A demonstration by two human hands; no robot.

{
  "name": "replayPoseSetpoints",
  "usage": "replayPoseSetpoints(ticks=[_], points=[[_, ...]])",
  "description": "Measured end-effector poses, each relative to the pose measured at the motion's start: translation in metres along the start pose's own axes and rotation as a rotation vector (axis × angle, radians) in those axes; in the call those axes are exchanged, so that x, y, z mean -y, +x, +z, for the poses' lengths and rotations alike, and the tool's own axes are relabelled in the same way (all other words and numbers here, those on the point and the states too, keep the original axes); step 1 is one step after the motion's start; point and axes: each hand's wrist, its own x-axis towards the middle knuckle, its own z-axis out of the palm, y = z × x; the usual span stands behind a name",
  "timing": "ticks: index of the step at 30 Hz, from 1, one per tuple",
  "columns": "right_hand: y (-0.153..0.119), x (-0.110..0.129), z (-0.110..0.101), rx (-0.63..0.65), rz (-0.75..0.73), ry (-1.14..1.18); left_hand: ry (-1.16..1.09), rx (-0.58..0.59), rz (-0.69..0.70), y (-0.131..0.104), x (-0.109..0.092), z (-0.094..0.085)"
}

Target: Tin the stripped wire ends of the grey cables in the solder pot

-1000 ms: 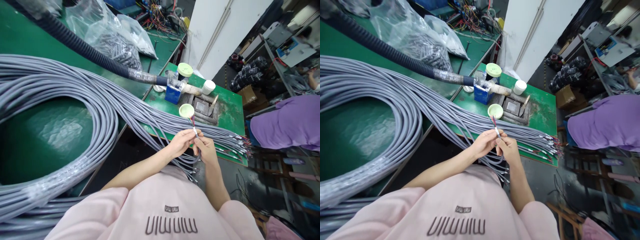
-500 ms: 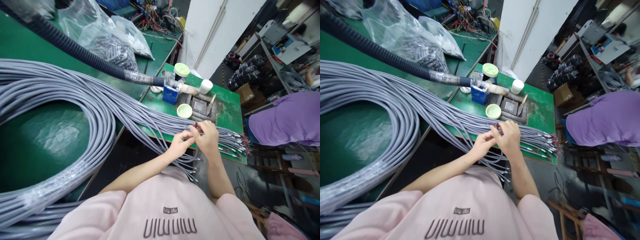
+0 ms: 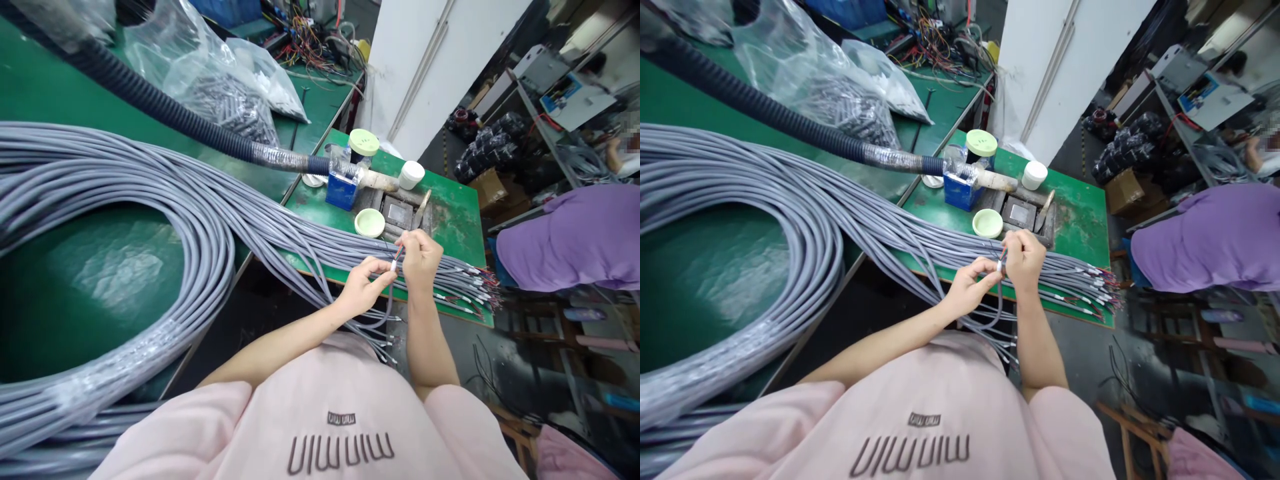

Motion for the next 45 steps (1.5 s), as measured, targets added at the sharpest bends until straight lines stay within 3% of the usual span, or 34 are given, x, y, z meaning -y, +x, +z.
replayPoseSetpoints(ticks=[3,4,8,10,13,17,26,30,39,45], points=[[0.020,-0.001,-0.021,-0.200,0.069,0.093,-0.112,0.079,-0.103,-0.007,0.005,0.006],[0.024,0.000,-0.030,-0.192,0.058,0.086,-0.188,0.093,-0.156,-0.008,0.006,0.007],[0.016,0.010,-0.055,0.155,0.012,-0.031,-0.459,0.101,-0.243,0.000,0.004,0.002],[0.002,0.013,-0.055,0.312,0.055,-0.047,-0.510,0.117,-0.228,0.004,0.002,-0.003],[-0.016,0.013,-0.042,0.391,0.087,-0.067,-0.530,0.174,-0.211,0.006,0.002,-0.006],[-0.023,0.015,-0.026,0.355,-0.041,-0.190,-0.524,0.193,-0.216,0.001,0.005,-0.003],[-0.034,0.013,-0.022,0.208,-0.262,-0.302,-0.464,-0.050,-0.197,0.004,0.008,-0.001],[-0.040,0.008,-0.023,0.187,-0.307,-0.289,-0.498,-0.048,-0.204,0.004,0.011,-0.001],[-0.033,0.012,-0.032,0.186,-0.224,-0.154,-0.744,0.070,-0.344,0.006,0.011,-0.008],[-0.028,0.010,-0.030,0.367,0.151,-0.022,-0.854,0.203,-0.388,0.005,0.010,-0.011]])
